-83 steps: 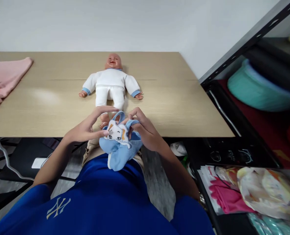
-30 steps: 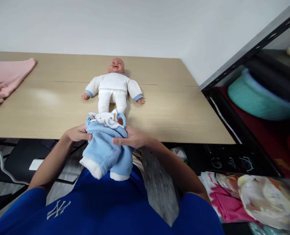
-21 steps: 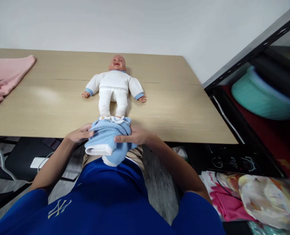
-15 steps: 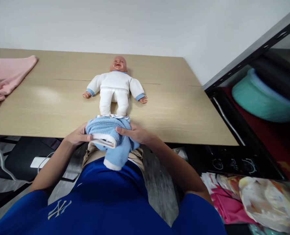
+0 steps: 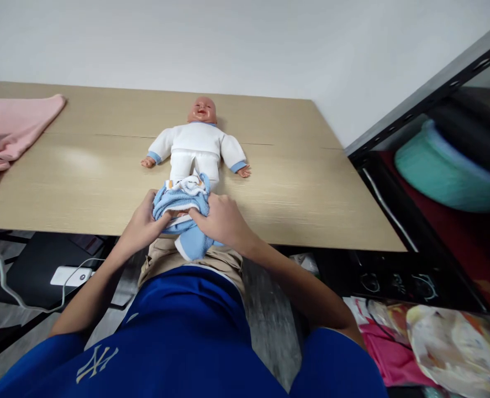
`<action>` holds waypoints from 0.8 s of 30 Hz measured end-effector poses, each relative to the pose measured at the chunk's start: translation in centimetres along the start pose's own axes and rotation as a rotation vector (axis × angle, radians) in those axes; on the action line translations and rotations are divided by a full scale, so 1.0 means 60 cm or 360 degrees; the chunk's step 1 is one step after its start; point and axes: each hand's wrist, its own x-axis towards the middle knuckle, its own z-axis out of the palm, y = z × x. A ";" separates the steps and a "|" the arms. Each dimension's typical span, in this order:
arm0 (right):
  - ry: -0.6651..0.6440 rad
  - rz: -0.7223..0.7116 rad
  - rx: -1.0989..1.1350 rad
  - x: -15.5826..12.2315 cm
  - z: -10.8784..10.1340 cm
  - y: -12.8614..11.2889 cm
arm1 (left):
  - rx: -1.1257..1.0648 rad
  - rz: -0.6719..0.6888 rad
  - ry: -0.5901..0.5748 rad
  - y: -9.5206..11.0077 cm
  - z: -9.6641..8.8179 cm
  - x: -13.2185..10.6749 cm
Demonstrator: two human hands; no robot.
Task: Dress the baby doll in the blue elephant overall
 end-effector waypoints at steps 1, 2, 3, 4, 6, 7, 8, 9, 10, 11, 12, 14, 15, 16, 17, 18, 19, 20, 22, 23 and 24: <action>-0.0106 0.0029 -0.0117 0.005 -0.001 -0.006 | 0.0112 -0.0056 -0.0012 0.001 0.002 0.000; -0.0219 0.0048 -0.0212 0.010 -0.002 -0.011 | 0.0216 -0.0097 -0.0040 0.001 0.005 0.002; -0.0317 0.0053 -0.0284 0.015 -0.002 -0.014 | 0.0311 -0.0121 -0.0073 0.000 0.008 0.004; -0.0382 0.0052 -0.0337 0.020 -0.001 -0.016 | 0.0394 -0.0128 -0.0104 -0.002 0.011 0.008; -0.0438 0.0049 -0.0390 0.028 0.005 -0.016 | 0.0540 -0.0113 -0.0132 -0.010 0.018 0.016; -0.0436 0.0032 -0.0394 0.030 0.010 -0.015 | 0.0598 -0.0097 -0.0141 -0.016 0.021 0.020; -0.0410 -0.0005 -0.0386 0.032 0.014 -0.013 | 0.0646 -0.0079 -0.0148 -0.022 0.023 0.023; -0.0364 -0.0060 -0.0369 0.033 0.019 -0.010 | 0.0686 -0.0060 -0.0147 -0.029 0.025 0.025; -0.0309 -0.0128 -0.0350 0.032 0.023 -0.008 | 0.0720 -0.0039 -0.0141 -0.035 0.026 0.027; -0.0262 -0.0198 -0.0328 0.031 0.026 -0.007 | 0.0744 -0.0017 -0.0134 -0.042 0.027 0.028; -0.0231 -0.0251 -0.0307 0.030 0.029 -0.005 | 0.0754 0.0009 -0.0124 -0.048 0.028 0.028; -0.0230 -0.0276 -0.0286 0.027 0.032 -0.005 | 0.0761 0.0063 -0.0089 -0.059 0.032 0.029; -0.0257 -0.0268 -0.0285 0.027 0.033 -0.005 | 0.0764 0.0090 -0.0071 -0.064 0.034 0.030; -0.0288 -0.0257 -0.0292 0.027 0.034 -0.004 | 0.0765 0.0117 -0.0051 -0.070 0.037 0.032; -0.0318 -0.0247 -0.0301 0.028 0.034 -0.003 | 0.0757 0.0146 -0.0025 -0.075 0.039 0.034; -0.0342 -0.0246 -0.0307 0.029 0.035 -0.001 | 0.0727 0.0179 0.0002 -0.080 0.042 0.037; -0.0366 -0.0255 -0.0304 0.031 0.036 0.002 | 0.0662 0.0213 0.0025 -0.086 0.043 0.040; -0.0389 -0.0269 -0.0288 0.033 0.037 0.007 | 0.0556 0.0244 0.0037 -0.091 0.044 0.042; -0.0411 -0.0275 -0.0216 0.037 0.041 0.021 | 0.0276 0.0272 0.0044 -0.100 0.043 0.046; -0.0398 -0.0269 -0.0157 0.039 0.043 0.030 | 0.0147 0.0273 0.0046 -0.104 0.042 0.047; -0.0368 -0.0265 -0.0085 0.041 0.047 0.039 | 0.0047 0.0271 0.0054 -0.107 0.040 0.048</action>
